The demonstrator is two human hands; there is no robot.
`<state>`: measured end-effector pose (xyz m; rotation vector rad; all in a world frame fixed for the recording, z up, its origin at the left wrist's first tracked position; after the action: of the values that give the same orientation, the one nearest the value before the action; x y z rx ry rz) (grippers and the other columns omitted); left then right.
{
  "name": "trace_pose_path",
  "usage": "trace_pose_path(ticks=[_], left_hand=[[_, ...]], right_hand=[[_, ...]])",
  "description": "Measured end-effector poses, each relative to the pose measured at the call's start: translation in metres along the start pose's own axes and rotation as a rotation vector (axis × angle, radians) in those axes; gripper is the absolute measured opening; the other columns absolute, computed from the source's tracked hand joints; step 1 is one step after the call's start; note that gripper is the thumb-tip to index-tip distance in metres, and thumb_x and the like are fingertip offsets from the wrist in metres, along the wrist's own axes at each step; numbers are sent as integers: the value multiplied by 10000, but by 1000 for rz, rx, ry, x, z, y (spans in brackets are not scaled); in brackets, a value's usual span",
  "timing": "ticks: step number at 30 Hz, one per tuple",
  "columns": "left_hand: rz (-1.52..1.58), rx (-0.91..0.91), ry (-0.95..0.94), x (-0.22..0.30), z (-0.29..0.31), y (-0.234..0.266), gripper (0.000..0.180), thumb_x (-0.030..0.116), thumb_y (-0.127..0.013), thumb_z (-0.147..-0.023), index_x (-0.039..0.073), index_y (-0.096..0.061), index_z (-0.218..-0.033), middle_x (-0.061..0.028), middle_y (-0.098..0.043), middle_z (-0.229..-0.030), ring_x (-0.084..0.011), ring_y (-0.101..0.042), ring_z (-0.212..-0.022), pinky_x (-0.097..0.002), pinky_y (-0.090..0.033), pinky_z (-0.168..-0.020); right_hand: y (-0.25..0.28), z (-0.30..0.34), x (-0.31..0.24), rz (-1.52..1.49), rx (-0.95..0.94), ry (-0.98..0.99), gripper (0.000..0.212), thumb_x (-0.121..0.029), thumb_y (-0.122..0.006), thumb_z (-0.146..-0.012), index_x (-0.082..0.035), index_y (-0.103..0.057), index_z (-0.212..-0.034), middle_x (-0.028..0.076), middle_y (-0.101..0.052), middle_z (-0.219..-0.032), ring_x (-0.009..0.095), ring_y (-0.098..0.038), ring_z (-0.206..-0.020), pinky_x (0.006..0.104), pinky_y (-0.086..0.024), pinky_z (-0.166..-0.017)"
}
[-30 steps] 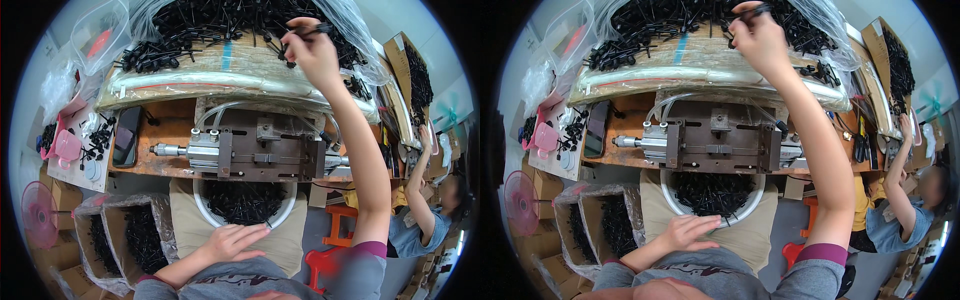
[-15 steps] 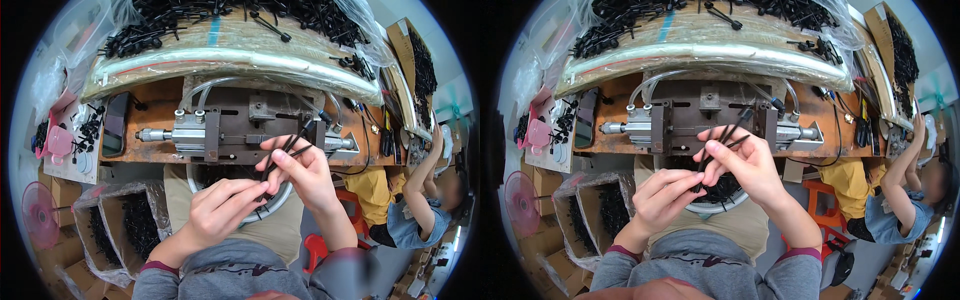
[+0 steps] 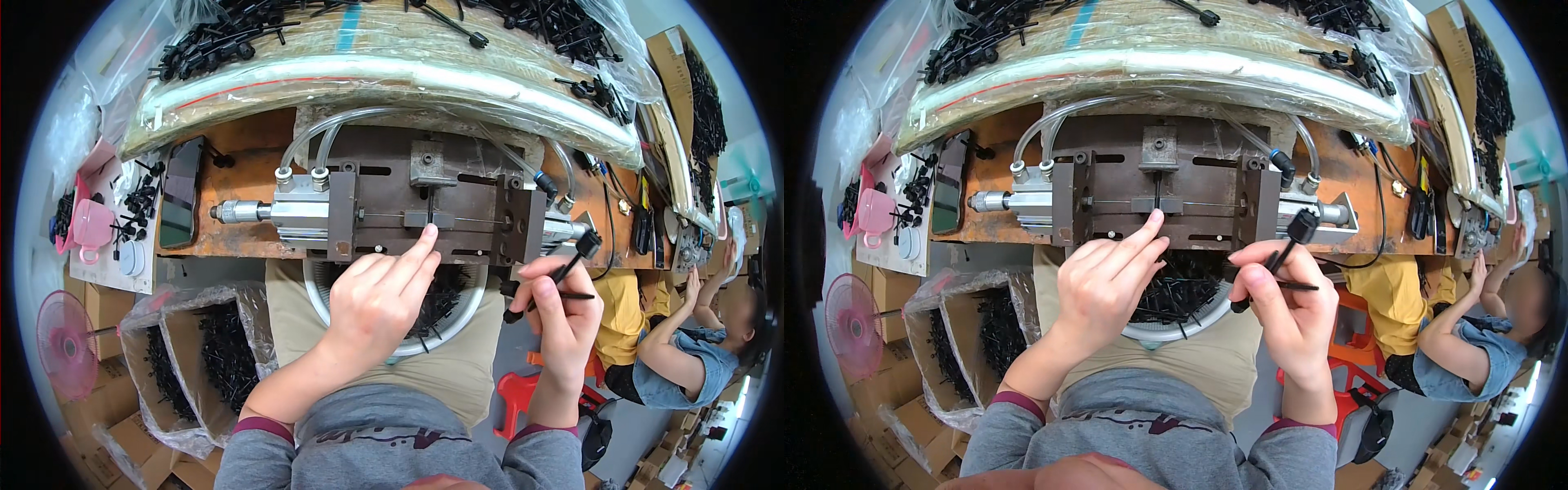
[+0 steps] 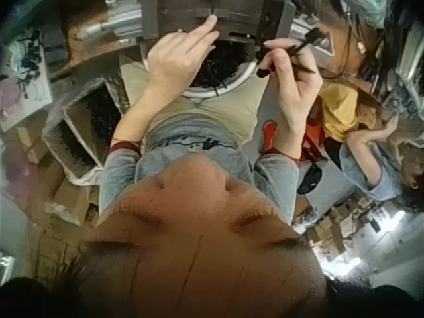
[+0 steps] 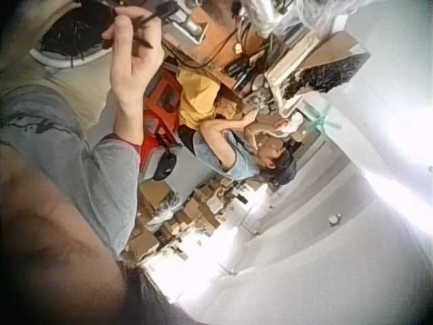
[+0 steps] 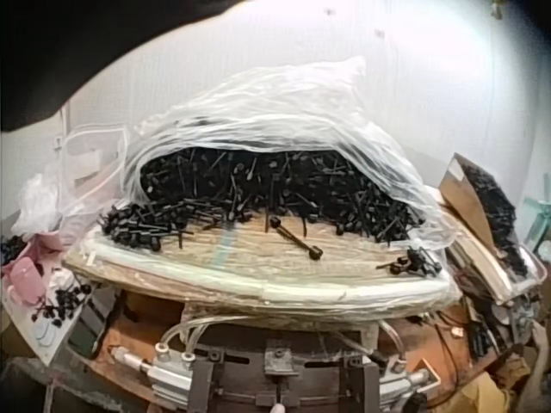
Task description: Assembling black plastic components using a pneumatic clamping machine.
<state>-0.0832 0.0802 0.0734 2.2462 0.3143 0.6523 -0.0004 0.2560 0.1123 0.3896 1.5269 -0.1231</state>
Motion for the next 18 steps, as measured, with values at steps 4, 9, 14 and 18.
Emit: trace_pose_path(ticks=[4,9,14,18], left_hand=[[-1,-18,9,-1,-2,-1,265,98,-785,-716,27,-719,-962,-109,-696,-1211,-174,-658,-684,-278,-508,-633],[13,-25,35,-2,0,0,266,105,-792,-712,29,-721,-956,-97,-703,-1197,-175,-659,-679,-274,-505,-616],[185,4,-3,1,-5,11,320,141,-830,-698,39,-730,-983,-103,-714,-1147,-192,-686,-739,-282,-525,-620],[497,43,-77,19,6,24,364,105,-868,-668,62,-752,-1010,-91,-712,-1029,-205,-709,-813,-298,-575,-640]], right_hand=[[2,-1,8,-175,-23,-43,142,-105,-535,-1015,8,-531,-1102,150,-680,-841,94,-534,-546,200,-401,-509],[-6,-7,21,-449,-63,-56,147,-145,-488,-1037,-24,-485,-1121,232,-680,-860,148,-557,-509,232,-445,-483],[-18,-10,27,-610,-98,-131,202,-200,-418,-1069,-26,-516,-1042,227,-672,-902,155,-541,-498,240,-446,-491],[-33,-11,34,-748,-212,-215,270,-239,-400,-1075,-12,-536,-1024,200,-669,-928,156,-539,-503,237,-427,-490]])
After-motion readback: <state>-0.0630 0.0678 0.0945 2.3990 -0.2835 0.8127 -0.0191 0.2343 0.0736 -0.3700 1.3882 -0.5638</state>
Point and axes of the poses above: each hand's wrist, its own z-axis away from the middle knuckle, its own y-axis out of the back of the hand, x = y × z, the point moved 5 cm from there along -z, towards the middle knuckle
